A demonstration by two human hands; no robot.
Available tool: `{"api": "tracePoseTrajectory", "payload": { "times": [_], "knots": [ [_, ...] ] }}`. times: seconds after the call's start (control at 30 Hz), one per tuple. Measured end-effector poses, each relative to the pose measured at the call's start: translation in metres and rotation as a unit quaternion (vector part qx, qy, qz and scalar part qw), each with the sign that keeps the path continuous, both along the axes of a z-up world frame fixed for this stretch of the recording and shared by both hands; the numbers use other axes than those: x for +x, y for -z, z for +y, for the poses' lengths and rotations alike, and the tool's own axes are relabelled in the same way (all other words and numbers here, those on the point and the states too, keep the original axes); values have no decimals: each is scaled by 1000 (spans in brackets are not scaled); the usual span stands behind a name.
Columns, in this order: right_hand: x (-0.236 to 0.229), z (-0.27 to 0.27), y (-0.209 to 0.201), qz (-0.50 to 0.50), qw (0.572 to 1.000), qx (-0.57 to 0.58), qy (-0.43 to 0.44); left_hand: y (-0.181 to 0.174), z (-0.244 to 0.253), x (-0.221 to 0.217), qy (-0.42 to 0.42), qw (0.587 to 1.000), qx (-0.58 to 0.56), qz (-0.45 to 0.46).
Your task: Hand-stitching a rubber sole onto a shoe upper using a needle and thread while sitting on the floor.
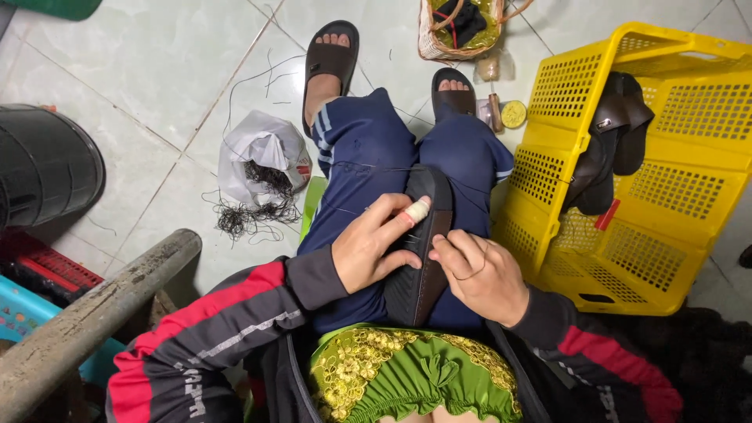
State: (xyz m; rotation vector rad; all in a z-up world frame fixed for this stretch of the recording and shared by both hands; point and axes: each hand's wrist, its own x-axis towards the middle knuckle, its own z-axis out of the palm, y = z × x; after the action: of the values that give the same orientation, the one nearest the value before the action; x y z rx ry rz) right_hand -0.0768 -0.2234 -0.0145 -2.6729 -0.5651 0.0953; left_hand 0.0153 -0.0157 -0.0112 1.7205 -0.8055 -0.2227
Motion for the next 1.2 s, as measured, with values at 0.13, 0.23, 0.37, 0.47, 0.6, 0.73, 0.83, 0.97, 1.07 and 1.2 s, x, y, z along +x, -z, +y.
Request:
{"api": "tracePoseTrajectory", "payload": {
  "times": [0.13, 0.23, 0.37, 0.47, 0.6, 0.73, 0.83, 0.97, 1.07, 1.2],
  "knots": [
    [7, 7, -20, 30, 999, 22, 19, -9, 4, 0, 2, 1000, 23, -3],
    [3, 7, -28, 54, 996, 24, 60, -14, 10, -7, -34, 994, 96, -44],
    [0, 2, -18, 64, 990, 98, 76, -19, 18, -21, -6, 973, -45, 227],
    [0, 2, -14, 38, 986, 135, 85, -16, 12, -21, 14, 906, -167, 390],
    [9, 9, -30, -8, 985, 146, 92, 11, 3, -30, -61, 950, 18, 306],
    [13, 1, -47, 20, 992, 88, 83, 3, 5, -35, 0, 931, 26, 363],
    [12, -10, -53, 48, 996, 36, 64, -7, 3, -28, -56, 951, 62, 298],
    [10, -10, -51, 46, 999, 0, 17, -17, 4, -30, -106, 964, 28, 241],
    [13, -4, -58, 37, 999, -29, 14, -22, 6, -33, -110, 971, 36, 209],
    [12, 3, -62, 21, 996, -83, 20, -12, 6, -45, -122, 971, 25, 202]
  ]
}}
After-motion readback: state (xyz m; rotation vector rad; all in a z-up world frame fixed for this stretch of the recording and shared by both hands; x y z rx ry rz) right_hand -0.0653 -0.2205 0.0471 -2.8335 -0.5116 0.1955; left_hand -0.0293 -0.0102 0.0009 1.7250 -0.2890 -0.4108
